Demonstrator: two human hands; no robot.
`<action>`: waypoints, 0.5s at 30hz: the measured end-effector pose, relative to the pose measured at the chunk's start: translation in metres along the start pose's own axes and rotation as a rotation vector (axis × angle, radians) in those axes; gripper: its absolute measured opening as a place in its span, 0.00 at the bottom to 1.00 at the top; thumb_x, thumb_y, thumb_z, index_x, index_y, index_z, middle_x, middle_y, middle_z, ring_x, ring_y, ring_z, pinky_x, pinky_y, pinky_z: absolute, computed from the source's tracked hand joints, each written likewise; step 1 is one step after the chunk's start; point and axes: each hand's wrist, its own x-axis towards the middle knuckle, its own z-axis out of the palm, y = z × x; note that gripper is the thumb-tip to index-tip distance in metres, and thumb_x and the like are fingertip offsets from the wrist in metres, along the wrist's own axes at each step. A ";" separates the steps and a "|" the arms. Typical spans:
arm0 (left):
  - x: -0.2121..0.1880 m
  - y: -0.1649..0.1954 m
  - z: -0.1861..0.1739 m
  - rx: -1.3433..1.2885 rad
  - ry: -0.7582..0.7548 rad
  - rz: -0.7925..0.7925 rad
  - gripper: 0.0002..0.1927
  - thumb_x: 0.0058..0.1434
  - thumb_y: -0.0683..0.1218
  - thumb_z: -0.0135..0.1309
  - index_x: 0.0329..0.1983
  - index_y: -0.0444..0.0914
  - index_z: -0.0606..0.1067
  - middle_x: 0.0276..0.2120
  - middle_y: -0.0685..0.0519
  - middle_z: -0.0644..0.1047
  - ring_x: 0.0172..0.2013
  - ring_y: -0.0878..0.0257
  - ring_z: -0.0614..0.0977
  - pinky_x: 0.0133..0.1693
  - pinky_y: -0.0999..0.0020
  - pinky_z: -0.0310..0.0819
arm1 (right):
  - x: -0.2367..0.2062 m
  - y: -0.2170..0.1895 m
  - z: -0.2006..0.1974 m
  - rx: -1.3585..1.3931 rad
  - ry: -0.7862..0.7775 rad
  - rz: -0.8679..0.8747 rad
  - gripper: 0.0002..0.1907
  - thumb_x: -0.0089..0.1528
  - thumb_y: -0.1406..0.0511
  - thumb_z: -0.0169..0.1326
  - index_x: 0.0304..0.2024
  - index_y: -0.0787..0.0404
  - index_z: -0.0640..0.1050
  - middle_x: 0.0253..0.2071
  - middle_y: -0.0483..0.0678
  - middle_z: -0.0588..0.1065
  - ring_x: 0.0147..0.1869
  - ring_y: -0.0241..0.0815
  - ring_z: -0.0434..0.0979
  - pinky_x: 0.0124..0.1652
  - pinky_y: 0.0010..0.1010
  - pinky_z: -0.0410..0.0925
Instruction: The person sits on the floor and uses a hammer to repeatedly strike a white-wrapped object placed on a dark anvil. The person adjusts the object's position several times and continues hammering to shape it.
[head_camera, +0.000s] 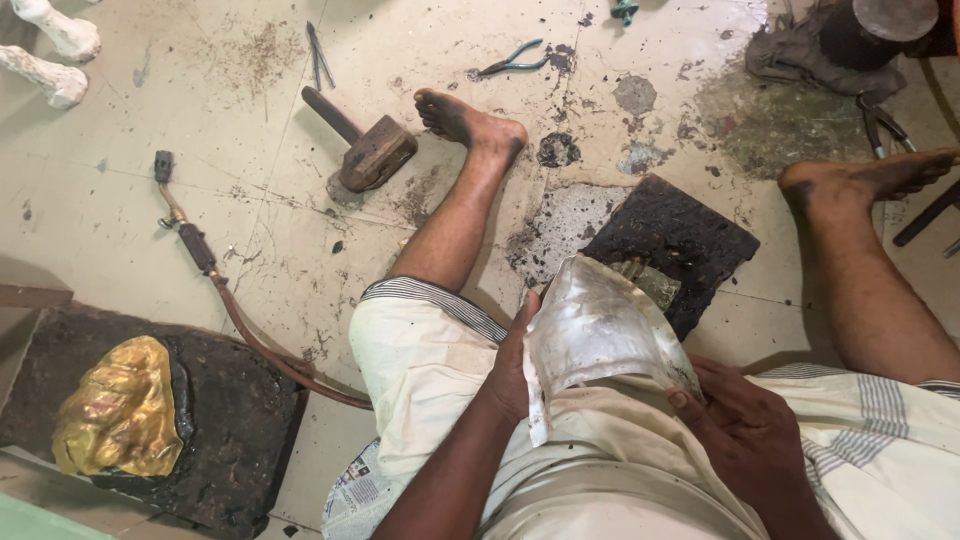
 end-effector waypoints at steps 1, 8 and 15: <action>0.000 0.000 -0.001 -0.002 -0.008 -0.003 0.44 0.70 0.72 0.45 0.74 0.34 0.63 0.63 0.39 0.73 0.61 0.47 0.76 0.64 0.47 0.68 | 0.000 0.000 0.000 -0.008 0.003 0.004 0.20 0.60 0.64 0.61 0.53 0.67 0.81 0.48 0.50 0.83 0.47 0.34 0.81 0.47 0.25 0.73; -0.002 0.000 0.009 0.039 -0.004 0.024 0.43 0.69 0.68 0.47 0.75 0.35 0.62 0.62 0.40 0.73 0.61 0.50 0.77 0.64 0.49 0.70 | 0.001 0.006 -0.001 -0.106 0.030 0.080 0.18 0.62 0.62 0.59 0.51 0.64 0.83 0.43 0.50 0.84 0.44 0.34 0.82 0.45 0.26 0.74; -0.004 0.001 0.027 0.191 -0.052 0.161 0.40 0.68 0.66 0.48 0.78 0.46 0.58 0.64 0.46 0.71 0.62 0.54 0.75 0.65 0.52 0.68 | 0.000 0.008 -0.002 -0.057 0.061 -0.020 0.19 0.66 0.61 0.55 0.55 0.65 0.80 0.43 0.49 0.84 0.46 0.33 0.80 0.46 0.24 0.71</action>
